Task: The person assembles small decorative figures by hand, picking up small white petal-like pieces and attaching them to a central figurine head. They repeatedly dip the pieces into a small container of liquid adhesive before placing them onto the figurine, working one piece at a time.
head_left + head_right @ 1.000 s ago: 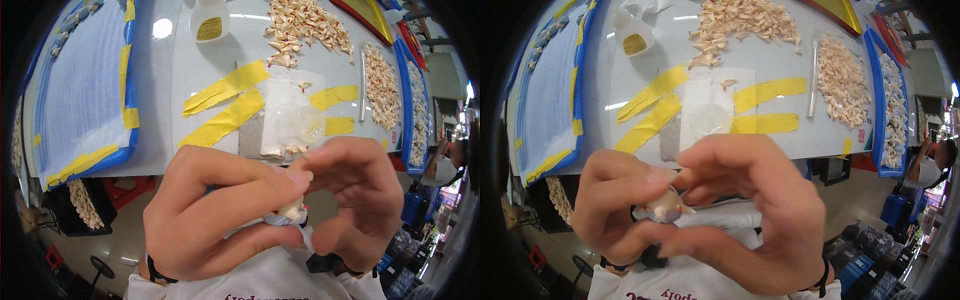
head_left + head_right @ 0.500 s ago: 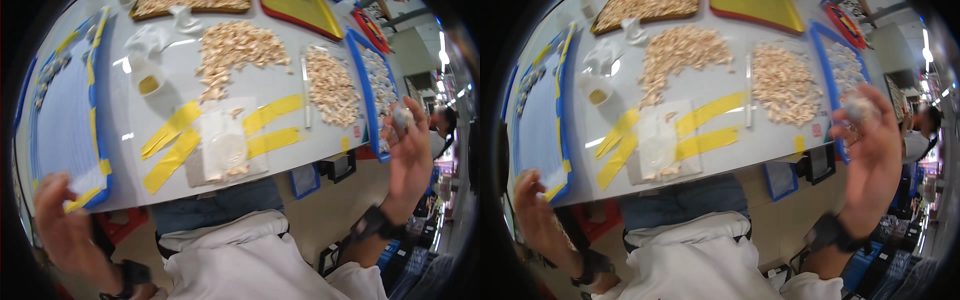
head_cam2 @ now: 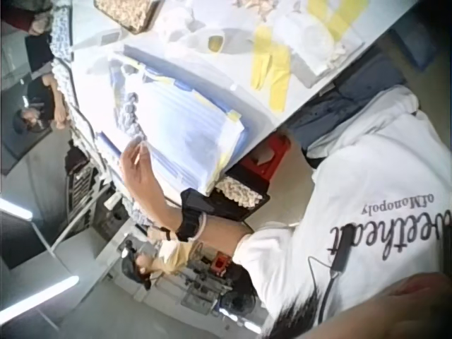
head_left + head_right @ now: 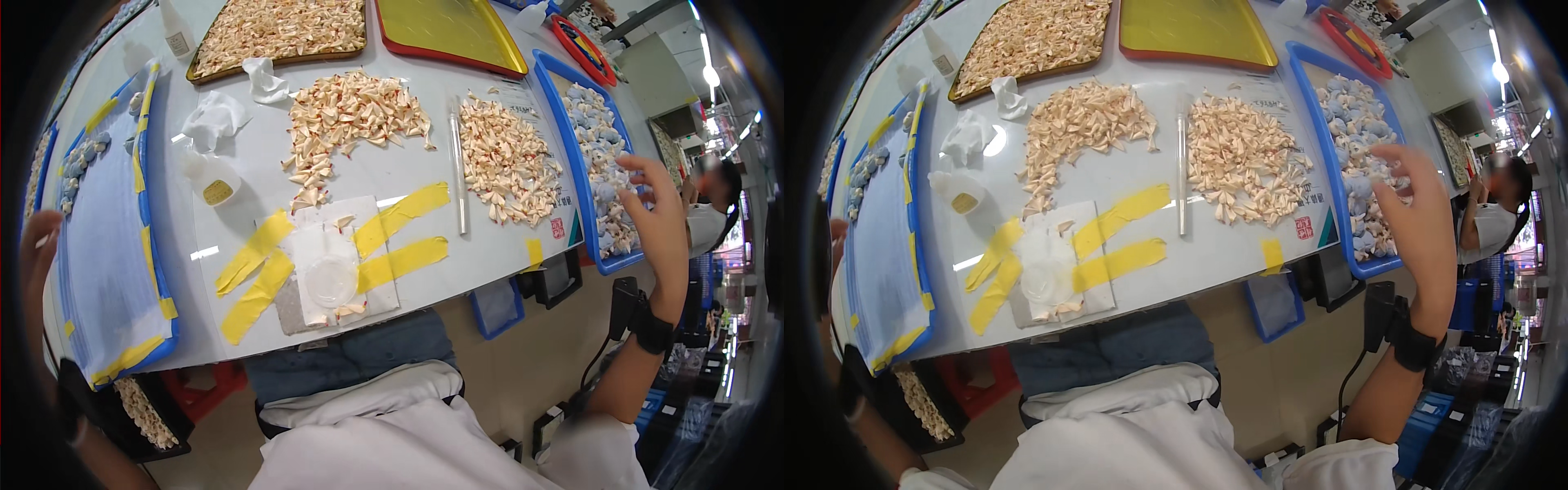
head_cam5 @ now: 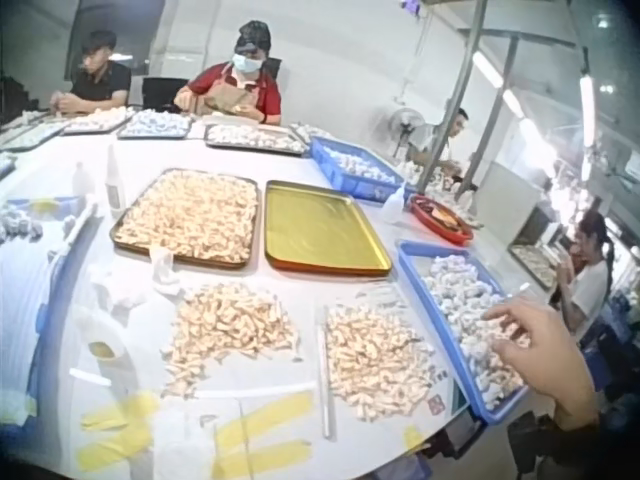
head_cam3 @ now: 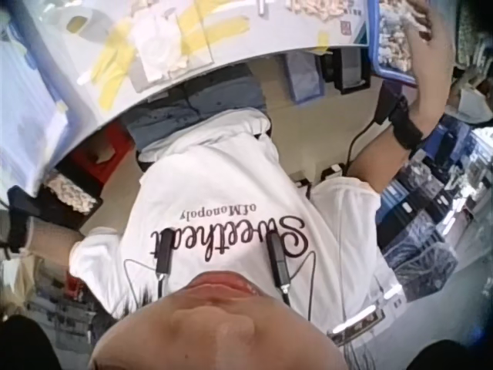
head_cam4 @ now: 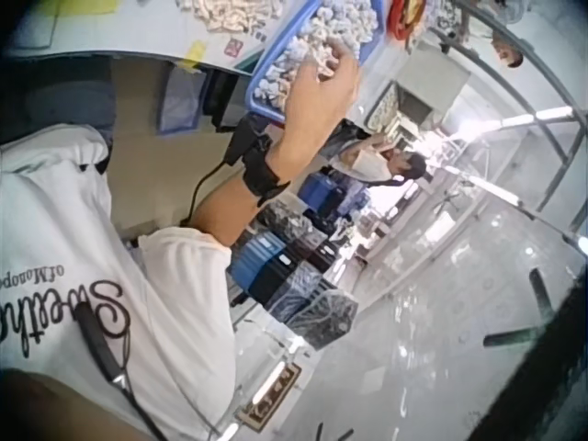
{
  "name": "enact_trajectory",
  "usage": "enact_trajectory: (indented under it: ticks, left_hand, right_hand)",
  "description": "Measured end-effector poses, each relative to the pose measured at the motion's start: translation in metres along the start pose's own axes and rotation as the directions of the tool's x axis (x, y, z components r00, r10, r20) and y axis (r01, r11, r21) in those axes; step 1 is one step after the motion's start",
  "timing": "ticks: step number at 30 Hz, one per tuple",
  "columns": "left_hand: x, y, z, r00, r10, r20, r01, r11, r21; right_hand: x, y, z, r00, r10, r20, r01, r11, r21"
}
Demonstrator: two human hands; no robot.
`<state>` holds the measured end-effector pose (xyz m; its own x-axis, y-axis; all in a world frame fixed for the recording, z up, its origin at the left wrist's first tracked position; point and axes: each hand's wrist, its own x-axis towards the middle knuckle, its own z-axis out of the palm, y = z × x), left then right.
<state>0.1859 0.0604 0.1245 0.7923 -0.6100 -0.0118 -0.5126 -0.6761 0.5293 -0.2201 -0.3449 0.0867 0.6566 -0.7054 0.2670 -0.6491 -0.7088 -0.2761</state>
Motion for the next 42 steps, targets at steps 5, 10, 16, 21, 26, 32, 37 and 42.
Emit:
enact_trajectory:
  ticks: [5,10,16,21,26,32,37,42]
  left_hand:
    - [0.066,-0.018,0.072,0.969,0.17,0.181,-0.234,0.871,0.432]
    - [0.06,0.0,0.075,0.935,0.096,0.341,-0.205,0.931,0.302]
    - [0.071,0.015,0.07,0.879,0.407,0.25,-0.455,0.872,0.18]
    - [0.077,0.032,0.082,0.932,0.263,0.247,-0.294,0.951,0.096]
    - [0.079,0.012,0.068,0.896,0.282,0.343,-0.356,0.918,0.176]
    - [0.014,0.024,0.046,0.947,0.318,0.043,-0.271,0.865,-0.422]
    - [-0.079,0.038,0.084,0.925,0.345,-0.16,-0.335,0.541,-0.771]
    - [-0.102,0.053,0.151,0.945,0.305,0.12,0.137,-0.036,-0.99]
  right_hand:
    - [0.028,-0.038,0.036,0.968,-0.095,0.231,0.066,0.989,0.129]
    - [0.043,-0.043,0.06,0.953,-0.069,0.296,0.041,0.994,0.099]
    - [0.04,-0.042,0.051,0.975,-0.001,0.223,-0.032,0.989,0.142]
    - [0.038,-0.048,0.058,0.994,-0.076,0.073,0.061,0.981,0.184]
    - [0.033,-0.053,0.047,0.985,0.07,0.156,-0.137,0.868,0.477]
    - [0.002,-0.063,0.026,0.981,0.169,0.094,-0.193,0.842,0.504]
    - [-0.021,-0.075,0.036,0.99,0.056,0.133,-0.135,0.68,0.721]
    - [-0.038,-0.118,0.041,0.972,-0.013,0.233,-0.211,0.375,0.903]
